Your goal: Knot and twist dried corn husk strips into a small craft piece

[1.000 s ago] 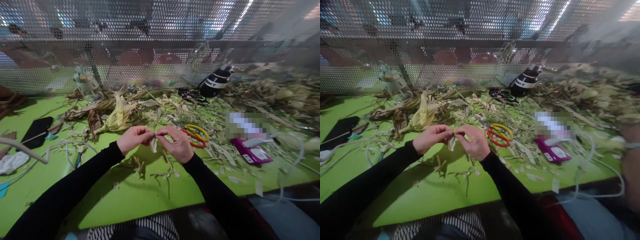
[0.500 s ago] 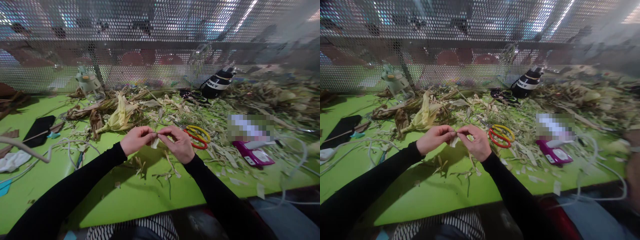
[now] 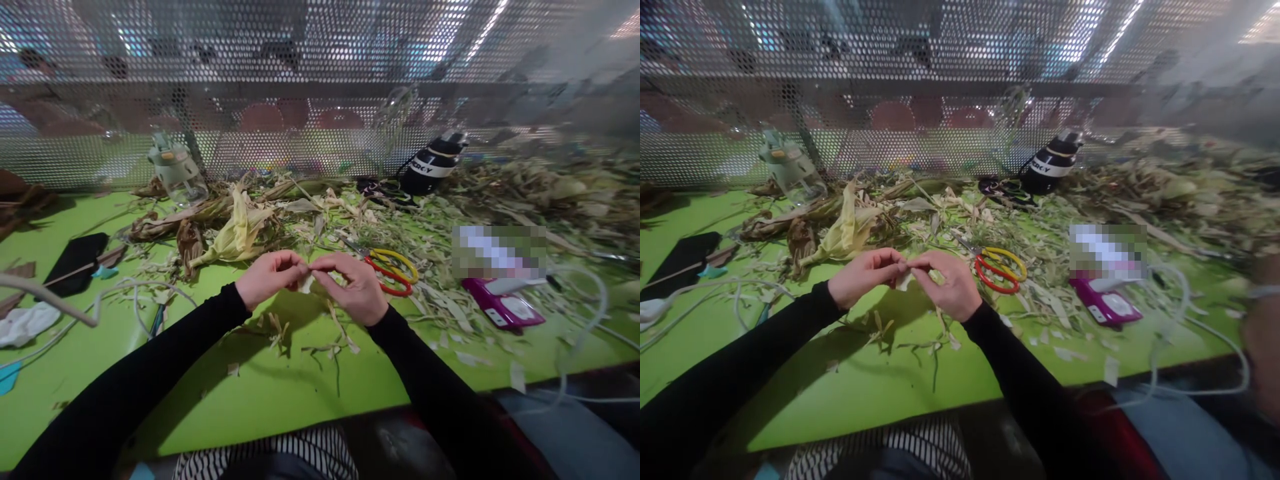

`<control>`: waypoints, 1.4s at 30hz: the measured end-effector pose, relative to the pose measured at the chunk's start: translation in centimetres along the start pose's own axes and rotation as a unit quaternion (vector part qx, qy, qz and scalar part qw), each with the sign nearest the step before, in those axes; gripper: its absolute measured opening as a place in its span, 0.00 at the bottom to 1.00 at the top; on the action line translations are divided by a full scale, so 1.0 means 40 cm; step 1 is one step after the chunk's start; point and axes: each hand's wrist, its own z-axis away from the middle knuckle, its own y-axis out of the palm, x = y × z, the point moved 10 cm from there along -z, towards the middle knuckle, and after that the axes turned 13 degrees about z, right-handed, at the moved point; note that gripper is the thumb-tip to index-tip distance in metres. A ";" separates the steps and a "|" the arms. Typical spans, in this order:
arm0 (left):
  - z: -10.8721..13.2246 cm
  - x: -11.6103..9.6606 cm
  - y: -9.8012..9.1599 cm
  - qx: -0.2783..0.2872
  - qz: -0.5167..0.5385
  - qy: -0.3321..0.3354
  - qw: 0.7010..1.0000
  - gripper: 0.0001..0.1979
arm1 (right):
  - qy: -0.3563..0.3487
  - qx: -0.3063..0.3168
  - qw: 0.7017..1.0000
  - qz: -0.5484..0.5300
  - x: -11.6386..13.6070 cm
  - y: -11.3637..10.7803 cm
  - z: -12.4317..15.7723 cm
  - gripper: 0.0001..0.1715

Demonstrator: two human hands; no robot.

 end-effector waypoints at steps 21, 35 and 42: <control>0.005 0.020 -0.002 0.004 0.022 -0.066 0.998 0.19 | -0.034 -0.002 0.998 0.050 0.018 0.000 0.010 0.07; 0.004 0.010 -0.006 -0.004 0.027 -0.032 0.999 0.15 | 0.086 0.024 0.989 -0.120 -0.043 0.028 0.011 0.04; -0.002 0.004 -0.011 -0.025 0.010 -0.001 1.000 0.17 | 0.099 0.023 0.991 -0.087 -0.057 0.036 0.018 0.05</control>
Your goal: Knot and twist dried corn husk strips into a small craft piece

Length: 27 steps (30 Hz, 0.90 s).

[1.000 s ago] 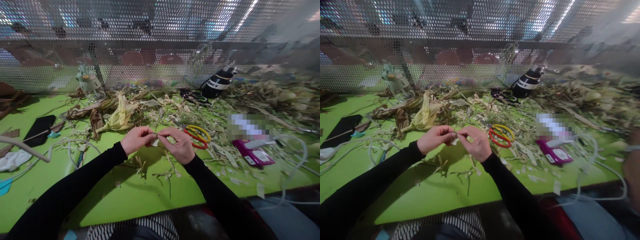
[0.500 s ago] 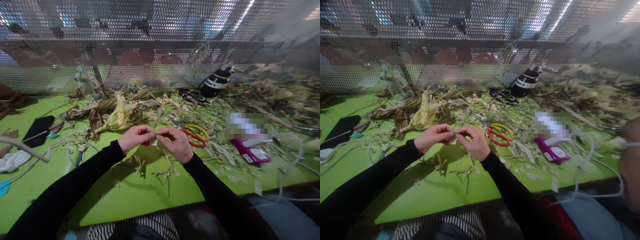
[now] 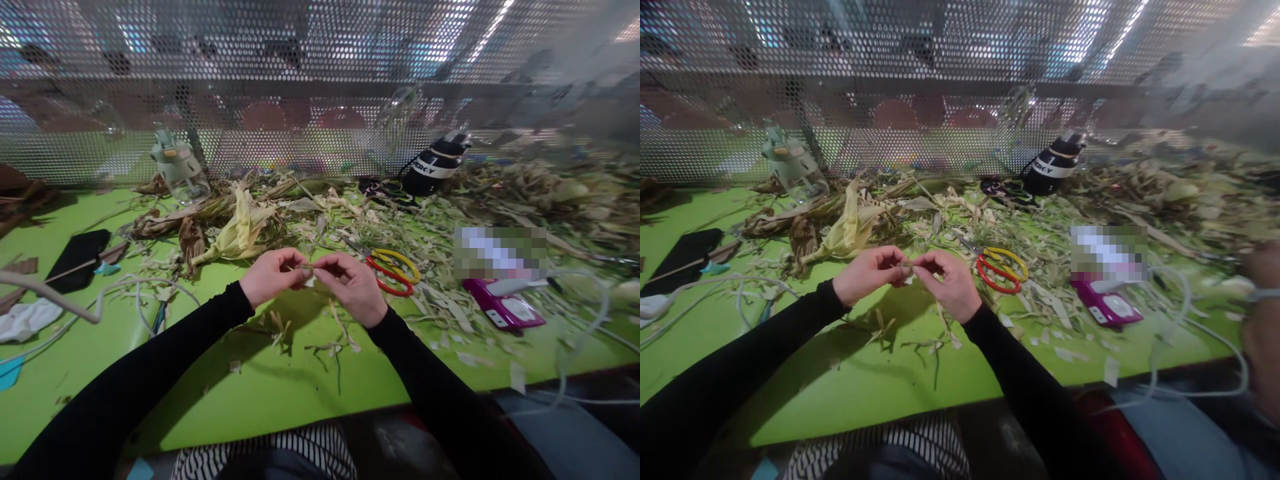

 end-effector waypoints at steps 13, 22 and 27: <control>0.013 0.035 0.010 0.012 0.091 -0.108 0.990 0.20 | -0.159 -0.047 0.975 0.148 0.095 -0.028 0.014 0.05; 0.007 0.014 0.008 0.012 0.053 -0.048 0.997 0.16 | -0.057 -0.013 0.995 0.076 0.040 -0.018 0.000 0.06; 0.000 0.006 0.001 0.003 0.009 -0.022 1.000 0.15 | -0.040 -0.023 0.995 0.089 0.032 -0.019 0.001 0.04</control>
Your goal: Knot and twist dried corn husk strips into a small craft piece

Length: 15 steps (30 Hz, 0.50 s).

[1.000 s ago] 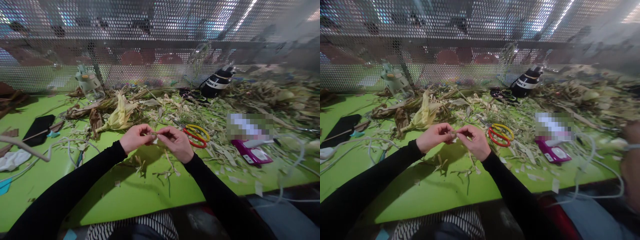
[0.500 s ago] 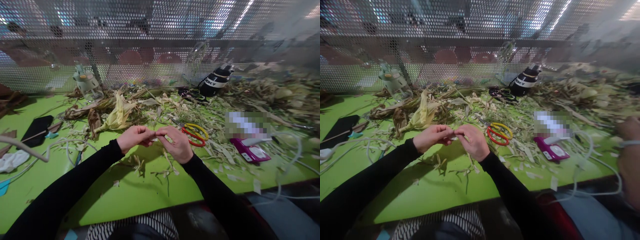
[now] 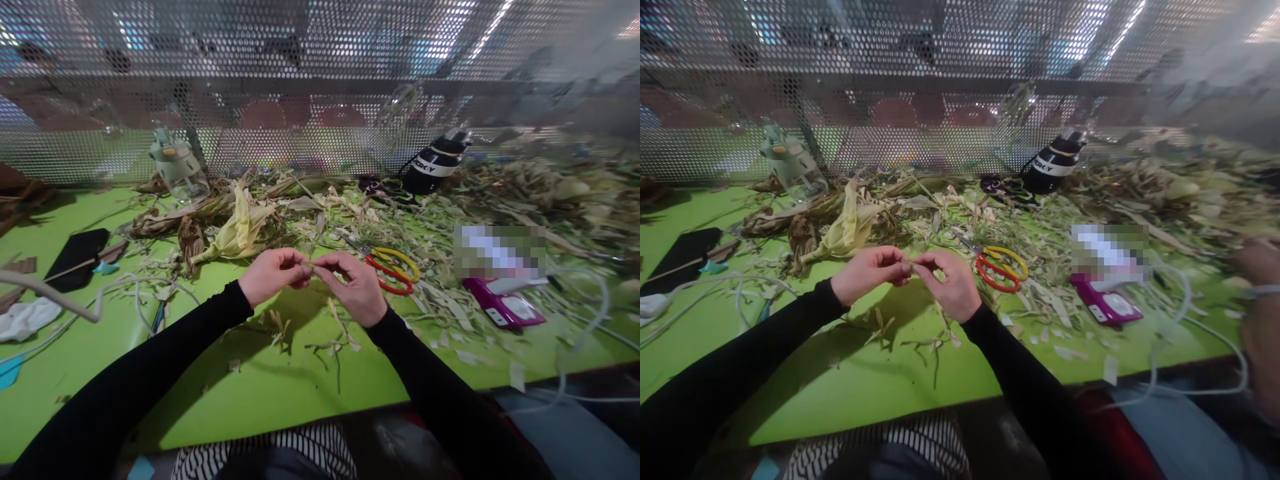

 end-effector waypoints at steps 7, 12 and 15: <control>0.014 0.016 0.016 0.040 0.002 -0.074 0.996 0.16 | -0.039 -0.002 0.999 -0.033 0.022 -0.006 0.001 0.03; 0.024 0.035 0.015 0.043 0.048 -0.139 0.988 0.17 | -0.054 0.010 0.997 -0.048 0.030 -0.002 0.004 0.04; 0.021 0.036 0.014 0.047 0.068 -0.136 0.987 0.18 | -0.058 0.004 0.998 -0.030 0.035 -0.005 0.003 0.04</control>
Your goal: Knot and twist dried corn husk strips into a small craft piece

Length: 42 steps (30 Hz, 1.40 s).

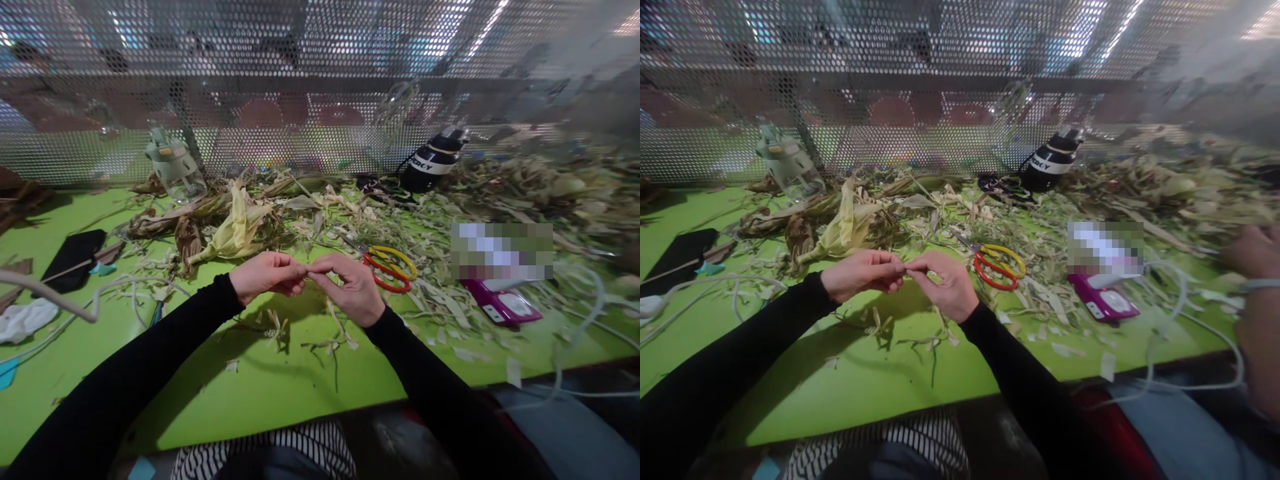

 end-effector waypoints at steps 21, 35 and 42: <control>0.013 -0.072 0.011 -0.099 -0.343 0.221 0.908 0.10 | 0.191 0.059 0.973 -0.113 -0.116 0.060 0.021 0.09; 0.042 -0.104 0.011 -0.147 -0.432 0.283 0.844 0.06 | 0.270 0.097 0.939 -0.189 -0.136 0.089 0.037 0.12; 0.007 -0.056 -0.005 -0.094 -0.218 0.183 0.954 0.12 | 0.191 0.046 0.971 -0.138 -0.116 0.055 0.017 0.08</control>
